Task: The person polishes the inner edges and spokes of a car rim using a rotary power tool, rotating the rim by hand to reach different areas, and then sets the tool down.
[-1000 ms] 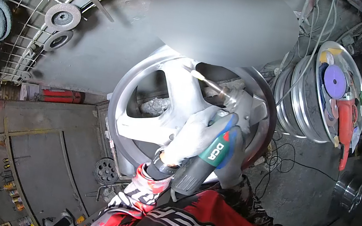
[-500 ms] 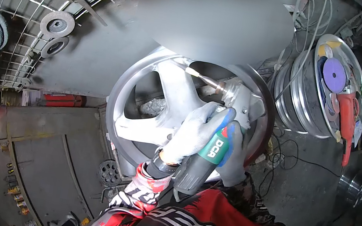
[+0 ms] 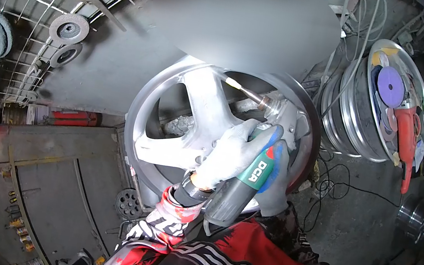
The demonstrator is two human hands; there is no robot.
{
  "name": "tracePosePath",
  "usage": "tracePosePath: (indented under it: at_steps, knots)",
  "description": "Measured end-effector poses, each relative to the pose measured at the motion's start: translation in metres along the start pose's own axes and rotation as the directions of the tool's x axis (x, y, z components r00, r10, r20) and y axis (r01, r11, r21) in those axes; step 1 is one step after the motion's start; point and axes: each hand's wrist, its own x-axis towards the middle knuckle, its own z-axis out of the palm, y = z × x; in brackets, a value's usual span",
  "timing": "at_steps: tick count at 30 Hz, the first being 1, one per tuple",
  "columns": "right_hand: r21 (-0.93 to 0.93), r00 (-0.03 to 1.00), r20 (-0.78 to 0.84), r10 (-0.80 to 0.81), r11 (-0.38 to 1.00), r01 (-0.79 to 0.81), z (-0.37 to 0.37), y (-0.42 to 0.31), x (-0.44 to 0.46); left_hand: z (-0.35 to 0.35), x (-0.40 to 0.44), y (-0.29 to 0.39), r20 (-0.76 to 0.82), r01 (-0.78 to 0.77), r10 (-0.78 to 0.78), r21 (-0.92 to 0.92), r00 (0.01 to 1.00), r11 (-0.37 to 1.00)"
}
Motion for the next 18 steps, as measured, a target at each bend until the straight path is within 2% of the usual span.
tracePosePath:
  at_steps: [1, 2, 3, 5, 6, 8, 9, 10, 11, 12, 13, 14, 15, 16, 17, 18]
  knots:
    - [-0.161, 0.999, -0.023, -0.024, 0.987, 0.020, -0.010, 0.010, 0.003, 0.000, -0.001, -0.001, 0.000, 0.001, -0.001, 0.000, 1.000, 1.000]
    - [0.203, 0.990, 0.044, 0.131, 0.970, -0.137, 0.013, -0.015, -0.003, 0.001, -0.001, -0.004, -0.016, -0.034, 0.034, -0.004, 0.999, 0.999]
    - [0.199, 0.991, 0.043, 0.130, 0.970, -0.136, 0.015, -0.017, -0.005, 0.001, -0.002, -0.006, -0.033, -0.070, 0.070, -0.011, 0.997, 0.997]
    - [0.088, 0.998, -0.053, 0.034, 0.996, -0.029, 0.017, -0.019, -0.007, 0.006, 0.001, -0.009, -0.032, -0.082, 0.081, -0.016, 0.996, 0.996]
    - [0.081, 0.998, -0.049, 0.037, 0.996, -0.033, 0.014, -0.016, -0.008, 0.007, 0.002, -0.009, -0.026, -0.090, 0.089, -0.016, 0.996, 0.996]
    - [-0.197, 0.966, 0.023, -0.257, 0.946, 0.256, 0.003, -0.011, -0.009, 0.003, 0.001, -0.003, 0.020, -0.056, 0.056, 0.016, 0.998, 0.998]
    - [-0.203, 0.967, 0.029, -0.253, 0.946, 0.254, 0.001, -0.014, -0.006, 0.001, 0.000, -0.001, 0.070, -0.024, 0.020, 0.056, 0.997, 0.998]
    - [-0.586, 0.793, 0.258, -0.552, 0.563, 0.583, 0.000, -0.016, -0.001, -0.001, -0.001, -0.005, 0.063, -0.022, 0.019, 0.050, 0.998, 0.999]
    - [-0.702, 0.531, 0.579, -0.619, -0.047, 0.710, 0.001, -0.018, 0.002, -0.004, -0.003, -0.011, 0.071, -0.090, 0.087, 0.049, 0.994, 0.995]
    - [-0.699, 0.531, 0.584, -0.614, -0.047, 0.714, 0.012, -0.023, -0.002, -0.007, -0.005, -0.015, 0.080, -0.160, 0.156, 0.048, 0.985, 0.986]
    - [-0.750, 0.699, 0.432, -0.570, 0.203, 0.629, 0.028, -0.030, -0.007, -0.008, -0.008, -0.016, 0.074, -0.160, 0.157, 0.044, 0.985, 0.986]
    - [-0.755, 0.839, 0.276, -0.470, 0.434, 0.492, 0.043, -0.036, -0.012, -0.009, -0.012, -0.017, -0.025, -0.256, 0.255, -0.077, 0.967, 0.963]
    - [-0.755, 0.838, 0.284, -0.465, 0.430, 0.495, 0.052, -0.037, -0.013, -0.010, -0.017, -0.018, -0.135, -0.357, 0.336, -0.186, 0.932, 0.915]
    - [-0.712, 0.871, 0.217, -0.440, 0.539, 0.450, 0.060, -0.038, -0.013, -0.014, -0.020, -0.025, -0.190, -0.567, 0.558, 0.010, 0.808, 0.824]
    - [-0.657, 0.901, 0.153, -0.406, 0.640, 0.400, 0.069, -0.041, -0.013, -0.013, -0.017, -0.041, -0.199, -0.566, 0.557, 0.011, 0.807, 0.824]
    - [-0.368, 0.991, -0.058, -0.118, 0.926, 0.088, 0.084, -0.055, -0.015, -0.010, -0.012, -0.057, -0.250, -0.665, 0.702, 0.226, 0.666, 0.712]
